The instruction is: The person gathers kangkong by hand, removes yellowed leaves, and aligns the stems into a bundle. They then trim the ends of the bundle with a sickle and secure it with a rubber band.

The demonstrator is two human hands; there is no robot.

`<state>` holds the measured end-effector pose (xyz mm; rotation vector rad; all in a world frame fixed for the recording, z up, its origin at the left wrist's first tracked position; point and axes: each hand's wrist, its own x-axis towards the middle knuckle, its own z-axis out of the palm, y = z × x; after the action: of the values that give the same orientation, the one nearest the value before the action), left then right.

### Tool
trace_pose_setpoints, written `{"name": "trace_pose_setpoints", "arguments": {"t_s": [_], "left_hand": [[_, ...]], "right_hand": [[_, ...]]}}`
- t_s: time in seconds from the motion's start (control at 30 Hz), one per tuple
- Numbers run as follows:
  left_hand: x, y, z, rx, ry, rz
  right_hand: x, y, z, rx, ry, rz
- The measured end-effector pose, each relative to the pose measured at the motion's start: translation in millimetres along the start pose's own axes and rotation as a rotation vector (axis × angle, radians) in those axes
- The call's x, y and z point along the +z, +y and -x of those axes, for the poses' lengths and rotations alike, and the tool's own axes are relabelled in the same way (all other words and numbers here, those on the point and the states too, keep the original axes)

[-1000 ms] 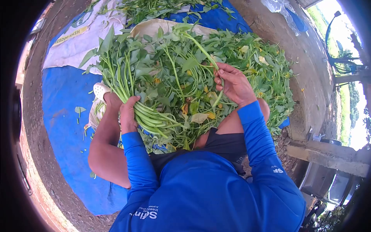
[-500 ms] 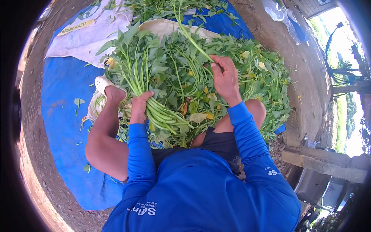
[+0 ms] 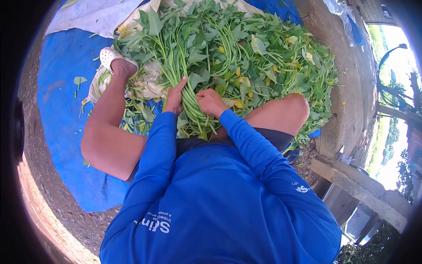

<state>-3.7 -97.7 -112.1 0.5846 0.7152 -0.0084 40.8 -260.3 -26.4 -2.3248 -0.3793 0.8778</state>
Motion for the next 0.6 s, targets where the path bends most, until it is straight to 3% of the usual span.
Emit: {"name": "trace_pose_setpoints", "arguments": {"t_s": [0.07, 0.1, 0.17, 0.2, 0.27, 0.37, 0.47, 0.6], "left_hand": [[11, 7, 16, 0.131, 0.074, -0.12], [13, 17, 24, 0.074, 0.033, -0.201], [4, 36, 27, -0.003, 0.143, -0.226], [5, 47, 25, -0.033, 0.193, -0.242], [14, 67, 27, 0.122, 0.214, -0.186], [15, 108, 38, 0.236, 0.221, -0.215], [17, 131, 38, 0.278, 0.264, -0.261], [9, 129, 31, 0.285, 0.302, -0.292]], "right_hand": [[-4, -12, -6, -0.017, -0.114, 0.023], [-7, -19, -9, -0.069, -0.169, 0.07], [-1, -5, -22, -0.26, -0.202, 0.019], [-12, -15, -33, -0.096, -0.075, -0.124], [-46, -44, -56, 0.243, 0.176, -0.409], [-48, 19, -128, 0.196, 0.424, 0.068], [-28, 52, -165, 0.096, 0.314, 0.182], [-49, 36, -158, 0.011, 0.509, -0.087]]}}
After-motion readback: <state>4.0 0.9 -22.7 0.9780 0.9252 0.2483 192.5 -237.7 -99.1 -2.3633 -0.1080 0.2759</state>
